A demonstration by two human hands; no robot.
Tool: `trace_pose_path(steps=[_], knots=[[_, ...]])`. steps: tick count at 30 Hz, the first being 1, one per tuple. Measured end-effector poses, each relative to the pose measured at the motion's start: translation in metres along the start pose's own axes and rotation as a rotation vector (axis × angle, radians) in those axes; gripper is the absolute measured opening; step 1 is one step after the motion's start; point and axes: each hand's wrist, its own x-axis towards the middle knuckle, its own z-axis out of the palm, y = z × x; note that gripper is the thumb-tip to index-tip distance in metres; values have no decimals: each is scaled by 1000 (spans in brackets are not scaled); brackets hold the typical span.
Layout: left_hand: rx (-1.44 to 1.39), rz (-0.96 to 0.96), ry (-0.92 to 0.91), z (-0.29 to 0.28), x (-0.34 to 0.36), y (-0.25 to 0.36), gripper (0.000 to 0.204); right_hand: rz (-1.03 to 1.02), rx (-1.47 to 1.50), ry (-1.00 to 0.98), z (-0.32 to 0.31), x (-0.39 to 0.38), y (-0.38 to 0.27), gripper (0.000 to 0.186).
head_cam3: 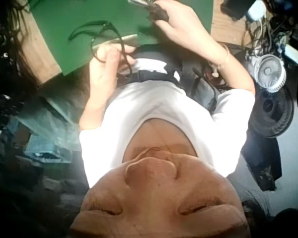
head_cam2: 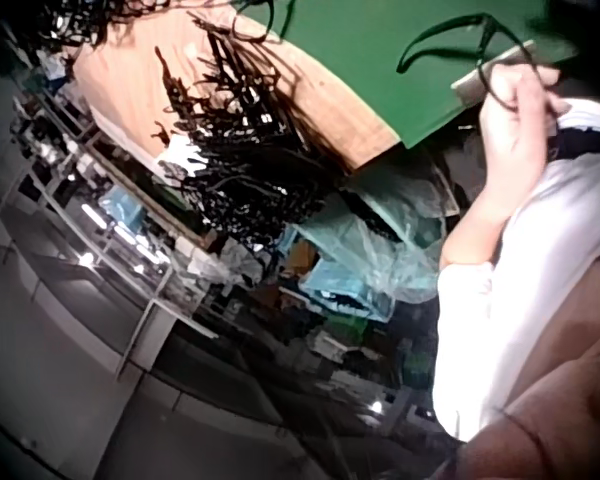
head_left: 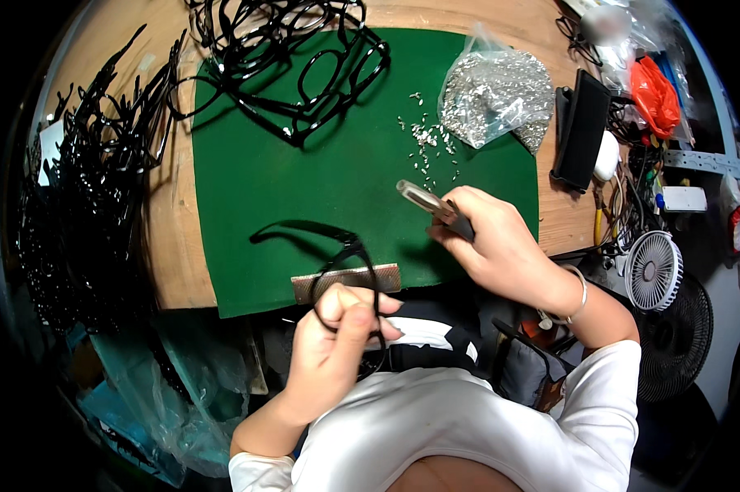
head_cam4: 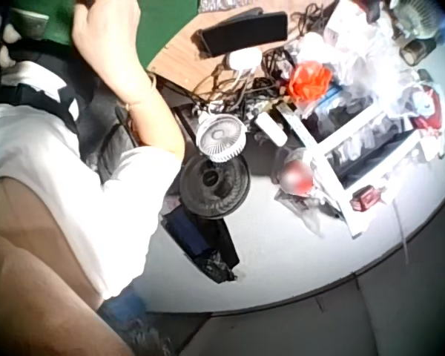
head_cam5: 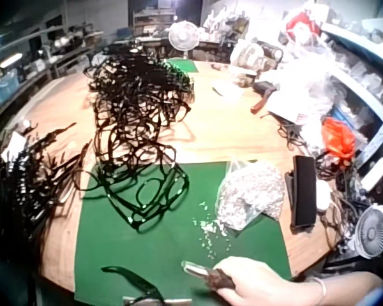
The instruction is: The person repeatedly picks up black eyeglass frames from a pile and uses pliers to press or adjust the hinge area of each frame. After each adjustment, the frame is placed back on the table. The process is repeated for multiple frames throughout the clip.
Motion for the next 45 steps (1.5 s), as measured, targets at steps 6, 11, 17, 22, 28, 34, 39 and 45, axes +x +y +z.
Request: trace_pose_path(steps=[6,11,17,22,28,34,39,45], knots=[[112,221,110,33,10,-14,49,97,710,115,32,-6,-26,16],[129,231,133,36,15,-18,50,271,1071,32,33,-6,-27,18],[-24,61,-12,23,16,0,51,452,1284,-217,18,4,-25,19],[-164,20,-105,20,7,18,52,435,1317,-238,20,2,-31,24],[-172,-92,-175,4,-3,34,51,288,940,-348,-9,-1,-34,20],[-156,-114,-119,1,-6,42,45,302,454,-866,-43,-2,-40,31],[-201,-116,-109,2,-8,39,42,239,345,-873,-47,4,-47,37],[-138,-146,-155,4,-7,39,42,206,203,-834,-46,12,-53,40]])
